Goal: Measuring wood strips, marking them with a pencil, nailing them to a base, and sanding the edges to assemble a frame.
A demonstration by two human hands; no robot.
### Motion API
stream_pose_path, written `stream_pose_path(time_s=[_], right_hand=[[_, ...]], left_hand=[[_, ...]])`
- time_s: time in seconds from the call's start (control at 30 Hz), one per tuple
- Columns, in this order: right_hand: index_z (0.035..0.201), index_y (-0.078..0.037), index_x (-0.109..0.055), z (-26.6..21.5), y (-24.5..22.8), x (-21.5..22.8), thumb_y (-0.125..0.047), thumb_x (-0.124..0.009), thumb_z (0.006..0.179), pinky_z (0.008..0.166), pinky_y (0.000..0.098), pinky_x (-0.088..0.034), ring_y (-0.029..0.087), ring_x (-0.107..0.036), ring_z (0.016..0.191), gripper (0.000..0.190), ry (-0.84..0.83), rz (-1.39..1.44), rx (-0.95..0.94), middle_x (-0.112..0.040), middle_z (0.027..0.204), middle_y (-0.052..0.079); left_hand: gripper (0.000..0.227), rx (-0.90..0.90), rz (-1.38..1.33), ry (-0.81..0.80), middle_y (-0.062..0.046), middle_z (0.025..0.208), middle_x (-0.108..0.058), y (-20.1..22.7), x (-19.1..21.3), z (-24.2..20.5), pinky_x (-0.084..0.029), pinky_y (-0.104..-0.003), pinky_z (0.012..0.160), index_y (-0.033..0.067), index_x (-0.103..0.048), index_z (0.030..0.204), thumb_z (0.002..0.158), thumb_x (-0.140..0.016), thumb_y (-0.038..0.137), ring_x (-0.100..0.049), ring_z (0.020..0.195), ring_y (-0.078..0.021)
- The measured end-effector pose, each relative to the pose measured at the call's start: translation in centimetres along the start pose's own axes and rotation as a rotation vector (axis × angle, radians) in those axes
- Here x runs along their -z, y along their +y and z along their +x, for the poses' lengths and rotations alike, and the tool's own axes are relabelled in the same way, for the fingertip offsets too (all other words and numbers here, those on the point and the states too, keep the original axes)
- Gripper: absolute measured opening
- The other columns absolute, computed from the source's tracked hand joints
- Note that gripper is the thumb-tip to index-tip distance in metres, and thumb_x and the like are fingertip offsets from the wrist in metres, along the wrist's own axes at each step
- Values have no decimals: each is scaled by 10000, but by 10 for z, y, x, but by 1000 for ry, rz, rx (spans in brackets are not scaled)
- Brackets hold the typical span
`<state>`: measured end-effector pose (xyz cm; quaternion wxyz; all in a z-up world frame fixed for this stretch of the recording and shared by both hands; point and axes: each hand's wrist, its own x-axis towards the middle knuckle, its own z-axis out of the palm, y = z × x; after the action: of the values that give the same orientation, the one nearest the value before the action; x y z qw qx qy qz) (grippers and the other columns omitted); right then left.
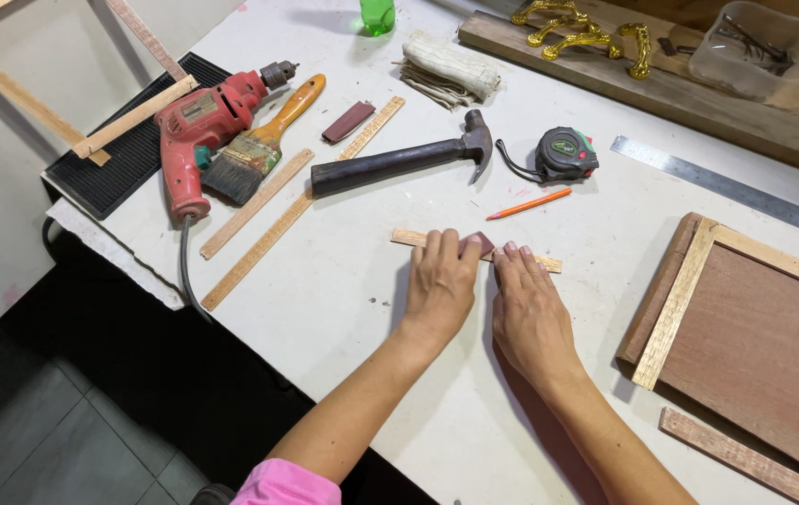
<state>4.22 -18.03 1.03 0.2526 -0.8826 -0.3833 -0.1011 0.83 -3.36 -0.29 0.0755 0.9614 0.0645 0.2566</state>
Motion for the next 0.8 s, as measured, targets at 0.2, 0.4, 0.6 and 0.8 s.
stream_pose_path(time_s=[0.2, 0.4, 0.6, 0.8], right_hand=[[1370, 35, -571, 1, 0, 1, -5, -527, 940, 1183, 456, -371, 362, -486, 1404, 433, 4, -37, 5, -559, 1459, 220], [1226, -38, -688, 11, 11, -6, -37, -639, 982, 1079, 447, -495, 328, -624, 1259, 249, 75, -15, -8, -680, 1299, 139], [1155, -14, -720, 27, 3, 13, 26, -679, 882, 850, 461, -509, 353, -596, 962, 279, 104, 188, 23, -607, 1023, 166], [1052, 7, -702, 22, 15, 0, 95, -686, 786, 849, 449, -511, 367, -596, 964, 281, 165, 201, 72, -656, 1006, 155]], left_hand=[[242, 169, 31, -19, -123, 954, -598, -65, 20, -7, -474, -380, 751, 8, -724, 1159, 947, -611, -18, -557, 907, -244], [248, 301, -60, -75, -88, 962, -592, -66, 38, -1, -457, -392, 804, 37, -726, 1155, 942, -602, 14, -560, 924, -228], [251, 299, -93, -27, -78, 962, -590, -55, 51, 0, -451, -406, 802, 60, -725, 1165, 956, -588, 43, -564, 931, -230], [286, 97, -116, 49, -118, 948, -587, 9, 30, -3, -480, -388, 780, 41, -706, 1192, 950, -575, -36, -561, 924, -249]])
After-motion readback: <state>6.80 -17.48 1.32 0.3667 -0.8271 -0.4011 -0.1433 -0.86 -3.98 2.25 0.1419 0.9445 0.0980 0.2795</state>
